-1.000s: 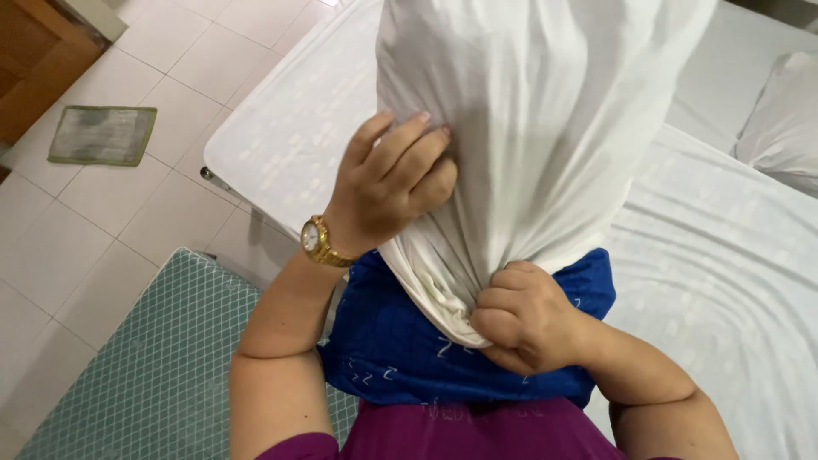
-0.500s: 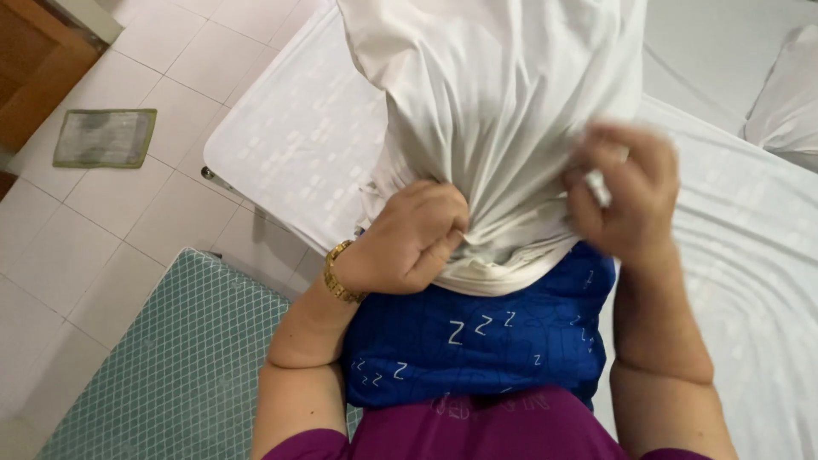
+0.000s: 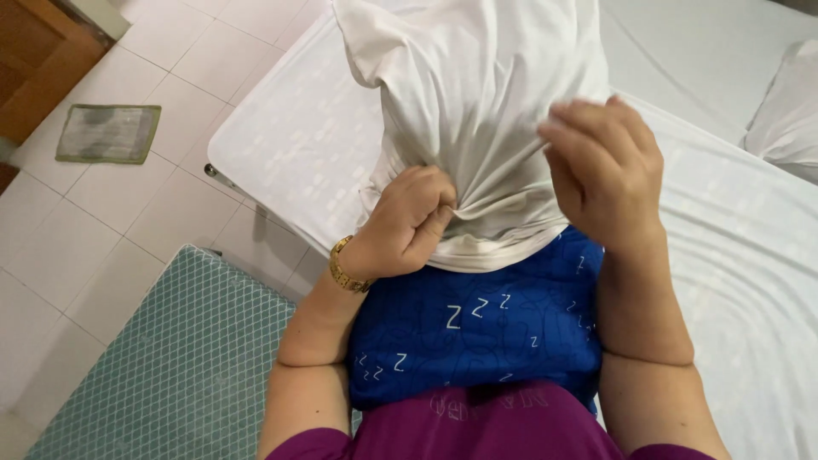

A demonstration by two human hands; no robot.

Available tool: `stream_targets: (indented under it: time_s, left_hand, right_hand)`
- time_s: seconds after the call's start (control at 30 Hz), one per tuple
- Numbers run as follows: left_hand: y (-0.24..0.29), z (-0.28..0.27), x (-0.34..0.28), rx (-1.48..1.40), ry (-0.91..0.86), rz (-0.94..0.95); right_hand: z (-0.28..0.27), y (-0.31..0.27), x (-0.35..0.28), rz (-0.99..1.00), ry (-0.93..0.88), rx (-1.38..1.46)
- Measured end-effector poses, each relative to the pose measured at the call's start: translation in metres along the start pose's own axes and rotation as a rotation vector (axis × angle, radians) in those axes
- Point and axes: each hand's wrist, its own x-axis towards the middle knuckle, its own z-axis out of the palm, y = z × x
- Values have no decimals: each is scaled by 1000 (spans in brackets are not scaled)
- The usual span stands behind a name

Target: The person inserts a blue pillow into a white pillowcase on a bed. They repeatedly pull the fabric over the pillow, adjust the corners, and smooth the case until the pillow is fully enclosed.

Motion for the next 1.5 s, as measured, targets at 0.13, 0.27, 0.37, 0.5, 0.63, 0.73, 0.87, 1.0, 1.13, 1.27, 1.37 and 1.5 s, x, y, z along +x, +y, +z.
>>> stream_targets:
  time_s: [0.13,0.27,0.37,0.5,0.63,0.73,0.87,1.0,1.13,1.27,1.37,1.5]
  left_hand:
    - [1,1,2,-54,0,43]
    - [-5,2,1,-39,-9,38]
    - [-19,3,0,-18,-7,-2]
    - [-32,6,2,209,89,-106]
    - [-22,7,18,723,322,58]
    - [-44,11,9,842,288,126]
    - [-56,12,-5,696,170,185]
    - [-42,12,-12,284,38,-93]
    - [-36,12,-24,99,-119,-286]
    - [-66,-2,-42,8,2,-243]
    - [-86,-15,-47,284,280,-105]
    - [-110,-21,-41,735,317,-28]
  right_hand:
    - [27,45,-20,86,-30,66]
    - [39,66,-23,73,-51,46]
    - [53,77,-40,141,25,332]
    - [72,60,-71,524,24,675]
    - [60,9,-74,714,-171,936]
    - [55,-3,-74,485,-368,892]
    - [51,-4,-68,689,-410,905]
    - [46,-11,-31,179,-158,376]
    - [81,17,-79,95,-260,311]
    - [78,11,-102,251,-171,724]
    - [68,7,-105,431,-303,940]
    - [60,7,-102,444,-271,1057]
